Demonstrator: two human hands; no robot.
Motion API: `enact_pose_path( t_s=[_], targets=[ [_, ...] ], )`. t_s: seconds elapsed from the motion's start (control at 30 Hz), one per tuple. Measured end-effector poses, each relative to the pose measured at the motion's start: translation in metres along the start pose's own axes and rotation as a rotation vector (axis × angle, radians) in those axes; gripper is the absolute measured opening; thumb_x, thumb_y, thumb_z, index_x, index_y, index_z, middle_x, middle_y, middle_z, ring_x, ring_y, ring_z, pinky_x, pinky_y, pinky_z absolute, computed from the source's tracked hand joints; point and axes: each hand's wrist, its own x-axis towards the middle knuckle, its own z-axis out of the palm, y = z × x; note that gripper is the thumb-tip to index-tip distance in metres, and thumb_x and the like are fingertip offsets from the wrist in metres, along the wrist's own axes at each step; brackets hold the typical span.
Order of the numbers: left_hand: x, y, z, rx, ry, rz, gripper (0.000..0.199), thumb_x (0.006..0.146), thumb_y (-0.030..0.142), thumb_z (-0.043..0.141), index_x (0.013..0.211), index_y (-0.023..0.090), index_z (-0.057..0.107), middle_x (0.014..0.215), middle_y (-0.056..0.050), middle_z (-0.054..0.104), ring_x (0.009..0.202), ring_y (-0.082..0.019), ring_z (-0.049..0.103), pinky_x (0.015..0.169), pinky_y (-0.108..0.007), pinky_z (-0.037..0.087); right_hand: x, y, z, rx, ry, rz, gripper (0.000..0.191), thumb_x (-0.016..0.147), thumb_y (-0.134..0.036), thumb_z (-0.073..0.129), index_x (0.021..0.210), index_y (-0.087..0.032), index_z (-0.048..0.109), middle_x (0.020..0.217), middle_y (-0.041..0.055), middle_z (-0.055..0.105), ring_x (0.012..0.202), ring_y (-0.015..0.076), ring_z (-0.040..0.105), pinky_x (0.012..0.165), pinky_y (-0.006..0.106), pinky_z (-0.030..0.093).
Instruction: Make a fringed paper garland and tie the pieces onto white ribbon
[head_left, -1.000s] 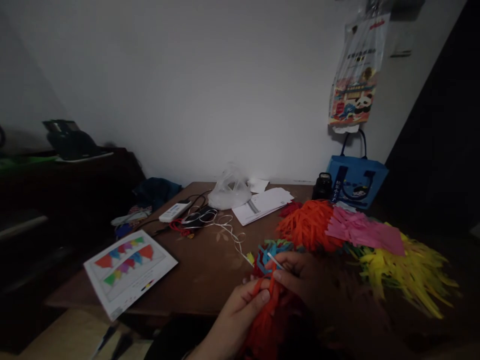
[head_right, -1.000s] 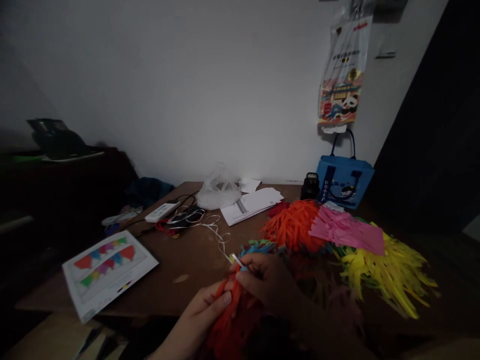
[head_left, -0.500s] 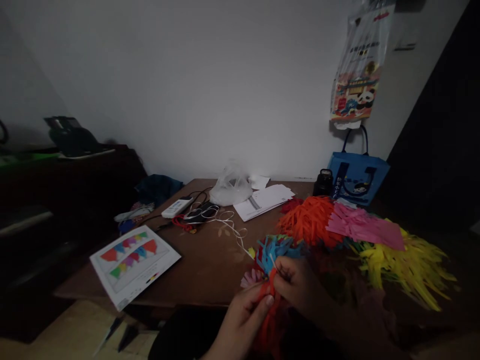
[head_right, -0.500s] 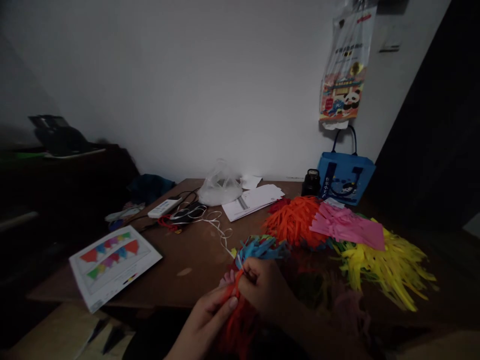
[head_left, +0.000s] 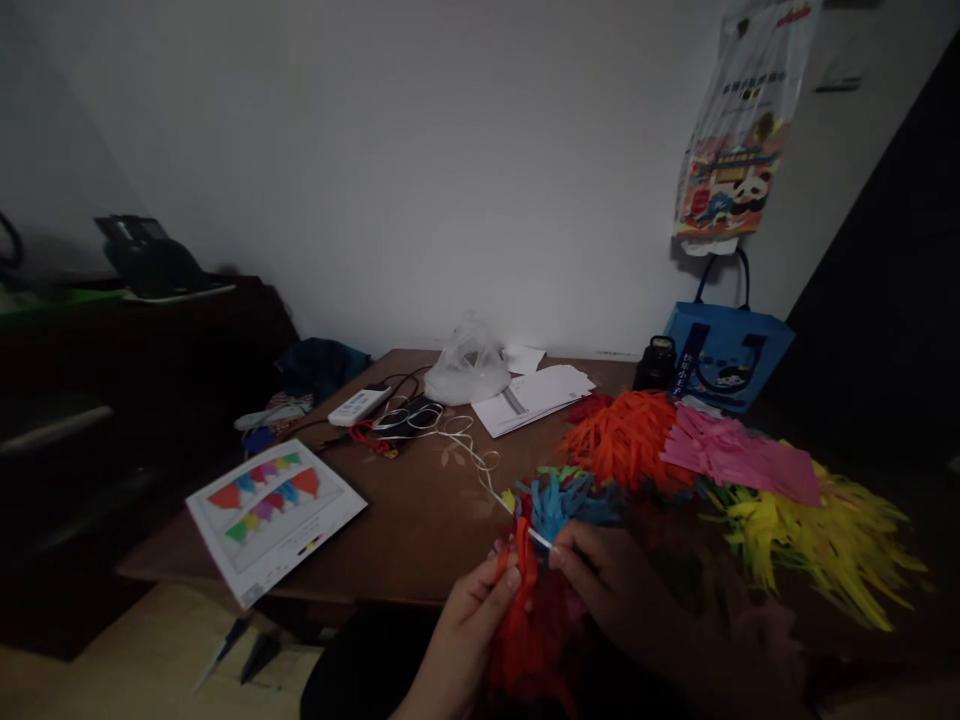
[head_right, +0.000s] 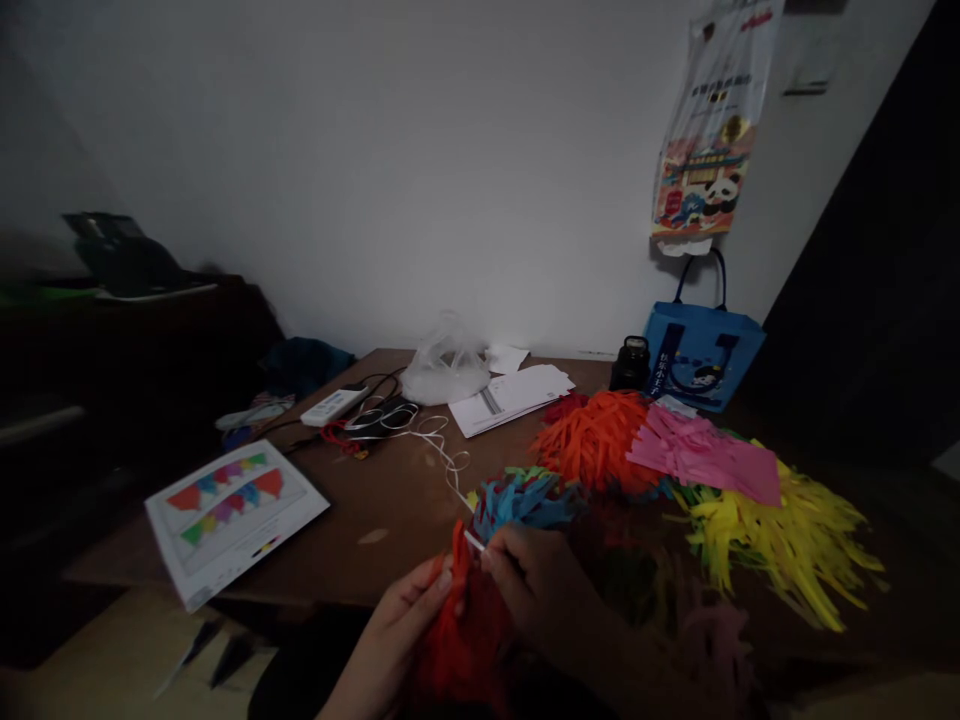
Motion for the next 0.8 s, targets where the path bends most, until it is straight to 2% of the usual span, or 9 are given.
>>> enact_pose_path(
  t_s=[0.1,0.17,0.3,0.37,0.5,0.53,0.6,0.7,0.8],
  targets=[
    [0.001,-0.002,-0.004,0.106,-0.005,0.051,0.027,0.079,0.043,0.072,0.084,0.017,0.074,0.079,-0.002,0.066,0.072,-0.014,0.054,0.067,-0.021,0.045,0.002,-0.003,0.004,0.004,-0.026,0.008,0.025,0.092,-0.023,0.044,0.067,-0.021,0.047,0.058,-0.005,0.047,0.055,0.0109,0.045,0.054,0.023,0.029],
    [0.001,-0.003,-0.006,0.255,-0.004,0.119,0.029,0.082,0.045,0.069,0.089,0.018,0.075,0.084,-0.004,0.068,0.079,-0.018,0.058,0.073,-0.025,0.047,0.003,-0.004,0.006,0.023,-0.038,0.021,0.025,0.092,-0.023,0.043,0.068,-0.02,0.048,0.059,-0.0049,0.047,0.056,0.0108,0.045,0.055,0.023,0.03],
    [-0.003,-0.001,-0.006,0.639,-0.027,0.301,0.028,0.089,0.044,0.059,0.092,0.021,0.076,0.09,-0.007,0.072,0.088,-0.023,0.063,0.083,-0.03,0.048,0.005,-0.004,0.011,0.091,-0.073,0.077,0.009,0.09,-0.026,0.05,0.088,-0.019,0.056,0.059,-0.0078,0.043,0.053,0.0105,0.042,0.052,0.022,0.028],
    [-0.005,0.0,-0.007,0.756,-0.041,0.351,0.027,0.089,0.042,0.059,0.096,0.022,0.076,0.096,-0.008,0.073,0.09,-0.024,0.064,0.085,-0.032,0.049,0.004,-0.004,0.012,0.102,-0.071,0.057,0.01,0.091,-0.024,0.048,0.085,-0.019,0.055,0.06,-0.0069,0.046,0.055,0.0106,0.045,0.054,0.022,0.03],
    [-0.003,0.007,-0.007,0.705,0.134,0.45,0.036,0.082,0.043,0.067,0.113,0.025,0.071,0.115,-0.009,0.068,0.108,-0.027,0.062,0.093,-0.034,0.049,0.001,-0.004,0.014,0.088,-0.069,0.034,0.019,0.092,-0.026,0.045,0.076,-0.019,0.051,0.065,-0.0042,0.052,0.06,0.0112,0.049,0.058,0.022,0.033],
    [-0.002,0.01,-0.005,0.681,0.146,0.459,0.033,0.082,0.042,0.067,0.11,0.025,0.072,0.111,-0.008,0.069,0.104,-0.026,0.063,0.089,-0.033,0.051,0.0,-0.004,0.014,0.087,-0.077,0.036,0.019,0.092,-0.026,0.045,0.075,-0.019,0.05,0.064,-0.0047,0.05,0.059,0.011,0.047,0.057,0.022,0.032],
    [0.0,0.015,0.0,0.68,0.098,0.468,0.019,0.085,0.037,0.065,0.093,0.023,0.076,0.094,-0.006,0.071,0.09,-0.022,0.066,0.079,-0.029,0.052,-0.001,-0.005,0.015,0.093,-0.085,0.03,0.02,0.092,-0.027,0.046,0.073,-0.02,0.048,0.062,-0.0056,0.047,0.057,0.0105,0.045,0.056,0.022,0.031],
    [0.003,0.025,0.004,0.774,0.073,0.578,0.019,0.088,0.031,0.061,0.077,0.021,0.074,0.076,-0.003,0.069,0.075,-0.018,0.065,0.069,-0.026,0.05,-0.006,-0.005,0.015,0.065,-0.082,0.016,0.02,0.092,-0.025,0.047,0.073,-0.02,0.05,0.064,-0.0048,0.05,0.06,0.0108,0.048,0.058,0.022,0.031],
    [0.004,0.043,-0.009,0.877,0.223,0.744,0.019,0.088,0.03,0.06,0.075,0.021,0.071,0.076,-0.002,0.069,0.074,-0.018,0.063,0.068,-0.026,0.049,-0.017,-0.002,0.004,-0.023,-0.071,0.021,0.018,0.092,-0.023,0.048,0.076,-0.019,0.054,0.07,-0.0023,0.056,0.067,0.0122,0.053,0.062,0.023,0.034]
  ],
)
